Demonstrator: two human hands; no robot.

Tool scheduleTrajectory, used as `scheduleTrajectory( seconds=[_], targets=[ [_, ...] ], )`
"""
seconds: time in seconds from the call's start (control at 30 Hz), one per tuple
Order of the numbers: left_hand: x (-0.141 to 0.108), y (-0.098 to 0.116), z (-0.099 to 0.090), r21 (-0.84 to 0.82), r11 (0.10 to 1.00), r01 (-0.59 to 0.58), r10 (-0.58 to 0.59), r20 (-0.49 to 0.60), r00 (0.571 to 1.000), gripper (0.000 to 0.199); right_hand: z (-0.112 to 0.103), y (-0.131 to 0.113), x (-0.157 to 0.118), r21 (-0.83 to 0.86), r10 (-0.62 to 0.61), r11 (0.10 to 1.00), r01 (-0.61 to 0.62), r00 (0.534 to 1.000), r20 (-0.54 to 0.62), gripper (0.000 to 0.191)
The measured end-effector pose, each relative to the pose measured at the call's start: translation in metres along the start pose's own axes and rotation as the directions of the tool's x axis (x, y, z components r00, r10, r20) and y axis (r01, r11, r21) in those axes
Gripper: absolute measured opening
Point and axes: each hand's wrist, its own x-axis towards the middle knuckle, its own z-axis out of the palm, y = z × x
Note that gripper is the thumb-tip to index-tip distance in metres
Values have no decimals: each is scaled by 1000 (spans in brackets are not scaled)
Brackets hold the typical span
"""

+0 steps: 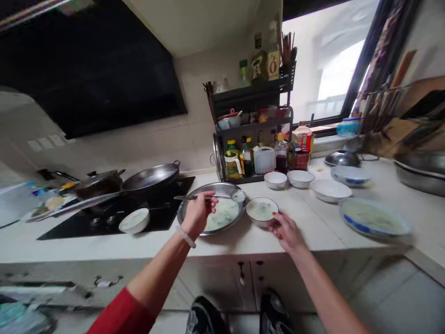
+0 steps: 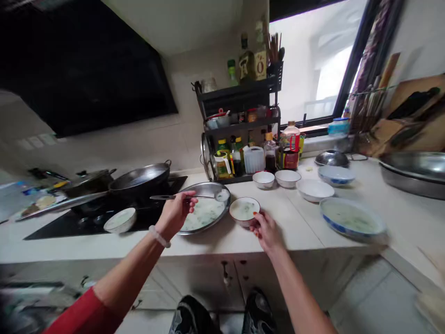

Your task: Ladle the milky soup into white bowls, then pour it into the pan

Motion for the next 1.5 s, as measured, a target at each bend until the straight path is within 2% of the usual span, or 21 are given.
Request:
scheduleTrajectory(
  seconds=[0.17, 0.27, 0.33, 0.47, 0.53, 0.6, 0.67, 0.77, 0.9, 0.97, 1.03, 1.1, 1.23, 1.37, 1.5],
  targets=[
    [-4, -11, 22, 60, 998, -22, 16, 93, 996, 23, -2, -2, -3, -6, -2, 1000, 2, 1000, 28, 33],
    [-9, -22, 28, 159, 981, -113, 77, 219, 973, 20, -2, -1, -2, 1, 5, 1000, -5, 999, 33, 34],
    [-14, -29, 28, 249, 943, -219, 128, 335, 933, 19, -3, -1, -2, 4, 4, 1000, -5, 999, 32, 34],
    [-20, -37, 22, 392, 800, -454, 200, 539, 818, 22, -3, 0, -1, 7, 4, 1000, -4, 1000, 29, 33],
    [-22, -38, 18, 414, 726, -549, 245, 591, 769, 24, -4, 1, -1, 11, 8, 1000, -9, 1000, 22, 33],
    [-22, -38, 15, 407, 708, -578, 277, 593, 756, 25, -4, 1, -1, 17, 10, 1000, -10, 1000, 17, 33],
    [-20, -37, 13, 380, 752, -538, 279, 557, 782, 26, -4, 0, -1, 17, 11, 1000, -11, 1000, 17, 33],
    [-15, -34, 8, 289, 851, -439, 280, 457, 844, 26, -3, -1, -2, 9, 10, 1000, -11, 1000, 23, 32],
    [-3, -27, -6, 163, 934, -317, 273, 244, 931, 26, -2, -2, -2, 10, 10, 1000, -10, 1000, 22, 31],
    [5, -26, -18, 106, 960, -261, 246, 130, 960, 25, -2, -3, -2, 11, 12, 1000, -12, 1000, 20, 30],
    [15, -27, -32, 106, 965, -240, 236, 49, 971, 25, -3, -2, -3, 8, 11, 1000, -11, 1000, 23, 30],
    [23, -30, -48, 179, 954, -239, 243, -1, 970, 25, -3, -2, -2, 6, 6, 1000, -6, 1000, 29, 29],
    [33, -37, -70, 366, 902, -229, 246, -2, 969, 23, -4, -1, -2, -1, -4, 1000, 4, 1000, 23, 29],
    [33, -44, -76, 451, 862, -229, 239, 38, 970, 22, -4, -1, -2, -11, -2, 1000, 2, 1000, 29, 28],
    [30, -47, -73, 438, 884, -164, 169, 27, 985, 20, -4, -1, -2, -13, -6, 1000, 7, 1000, 28, 30]
  ],
)
